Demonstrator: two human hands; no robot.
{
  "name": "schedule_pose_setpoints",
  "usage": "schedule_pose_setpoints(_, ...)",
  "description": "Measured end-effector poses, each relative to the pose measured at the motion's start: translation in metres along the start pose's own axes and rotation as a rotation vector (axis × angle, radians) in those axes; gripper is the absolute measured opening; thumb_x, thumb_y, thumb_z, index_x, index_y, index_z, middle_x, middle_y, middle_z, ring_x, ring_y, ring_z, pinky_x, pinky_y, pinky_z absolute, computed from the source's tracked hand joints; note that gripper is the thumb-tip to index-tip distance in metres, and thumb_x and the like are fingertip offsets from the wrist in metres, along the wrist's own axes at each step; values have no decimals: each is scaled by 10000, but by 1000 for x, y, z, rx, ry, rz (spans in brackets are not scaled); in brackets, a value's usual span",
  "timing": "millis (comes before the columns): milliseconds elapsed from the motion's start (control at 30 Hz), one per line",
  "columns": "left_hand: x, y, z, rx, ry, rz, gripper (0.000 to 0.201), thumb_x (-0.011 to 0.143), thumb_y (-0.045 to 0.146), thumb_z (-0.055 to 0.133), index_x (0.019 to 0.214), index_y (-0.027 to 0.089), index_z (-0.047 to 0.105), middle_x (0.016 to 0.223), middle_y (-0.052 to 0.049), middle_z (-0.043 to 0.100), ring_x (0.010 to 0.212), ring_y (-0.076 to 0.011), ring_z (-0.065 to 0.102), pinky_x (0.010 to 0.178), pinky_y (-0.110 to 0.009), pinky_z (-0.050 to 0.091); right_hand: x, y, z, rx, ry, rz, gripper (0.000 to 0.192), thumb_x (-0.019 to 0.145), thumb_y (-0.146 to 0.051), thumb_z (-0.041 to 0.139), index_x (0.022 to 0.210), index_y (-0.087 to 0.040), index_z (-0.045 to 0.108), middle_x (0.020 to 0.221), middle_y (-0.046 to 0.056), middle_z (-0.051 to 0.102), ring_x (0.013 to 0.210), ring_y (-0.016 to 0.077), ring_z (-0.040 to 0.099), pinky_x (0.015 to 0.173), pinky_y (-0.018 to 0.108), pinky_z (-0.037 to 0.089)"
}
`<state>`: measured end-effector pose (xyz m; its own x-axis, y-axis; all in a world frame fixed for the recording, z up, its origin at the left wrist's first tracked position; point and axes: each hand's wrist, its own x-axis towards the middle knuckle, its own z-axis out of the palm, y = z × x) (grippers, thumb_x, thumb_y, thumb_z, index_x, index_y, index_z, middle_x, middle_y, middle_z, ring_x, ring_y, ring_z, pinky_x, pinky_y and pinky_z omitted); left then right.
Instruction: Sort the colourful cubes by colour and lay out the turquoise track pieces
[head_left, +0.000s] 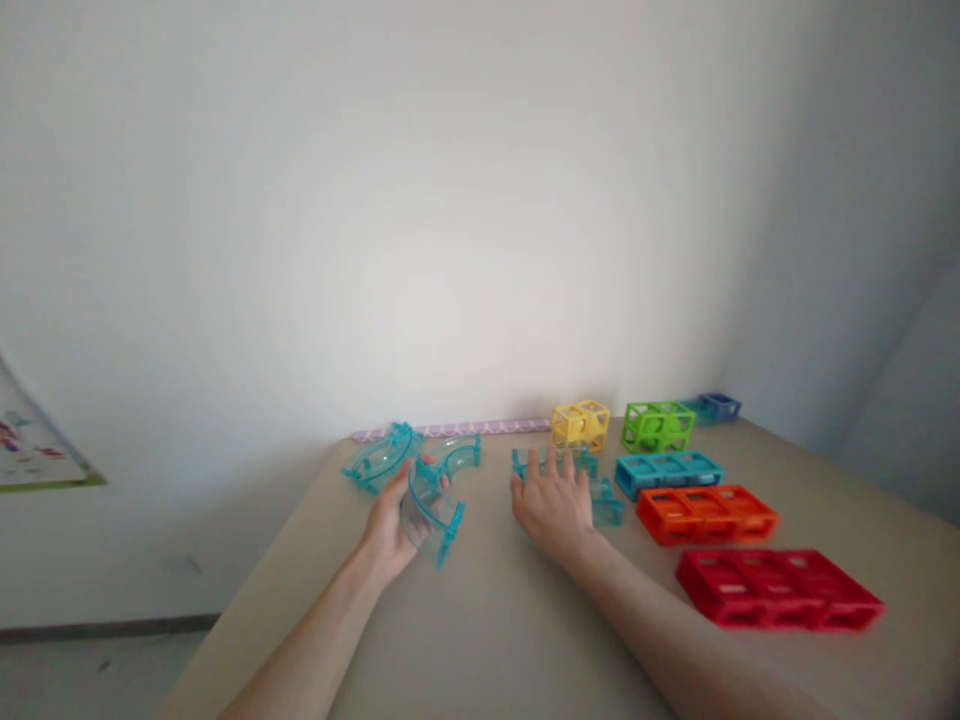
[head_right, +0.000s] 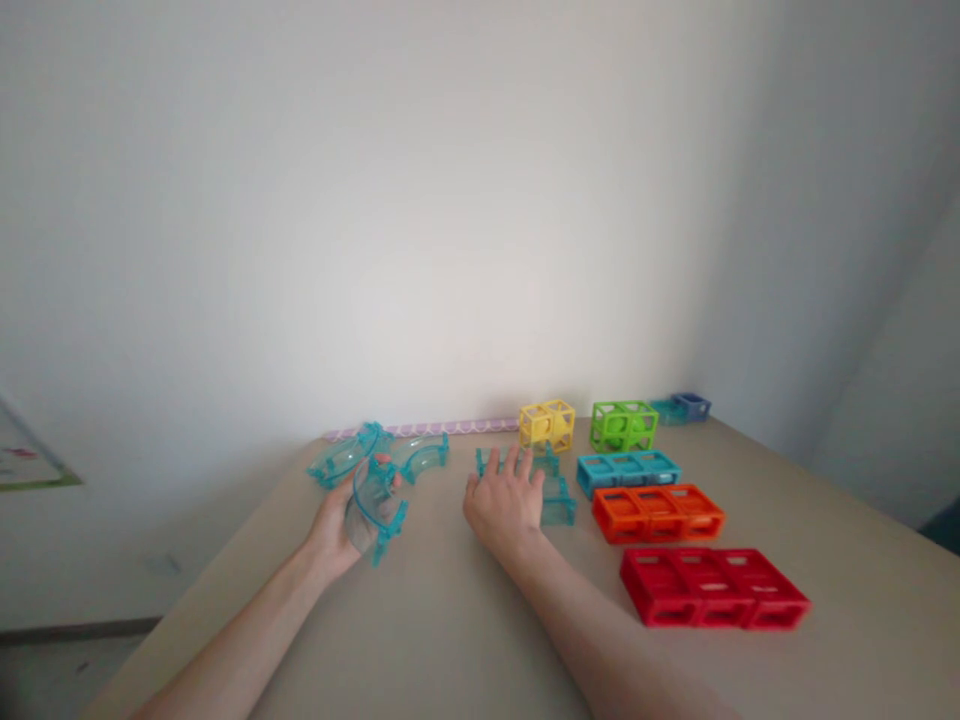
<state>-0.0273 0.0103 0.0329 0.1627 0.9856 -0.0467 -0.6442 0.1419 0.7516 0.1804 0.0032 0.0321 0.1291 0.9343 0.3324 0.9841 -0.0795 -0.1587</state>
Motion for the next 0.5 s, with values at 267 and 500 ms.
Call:
schedule_pose_setpoints(267,-1,-2,0,85,28,22,183,845,292,595,960,154,629,736,-65,707,512,-146,635,484,-239,503,3,2,2,14,62,25,629,894,-389,419,1437,-73,385,1499,242,315,1392,435,200,1065,598,137)
schedule_pose_setpoints(500,-5,-10,5,178,-73,31,127,800,263,668,877,162,674,787,-66,706,648,-162,651,563,-236,500,-29,-14,-44,477,27,-405,494,946,-451,370,1336,-169,479,1191,141,618,1028,257,606,892,345,427)
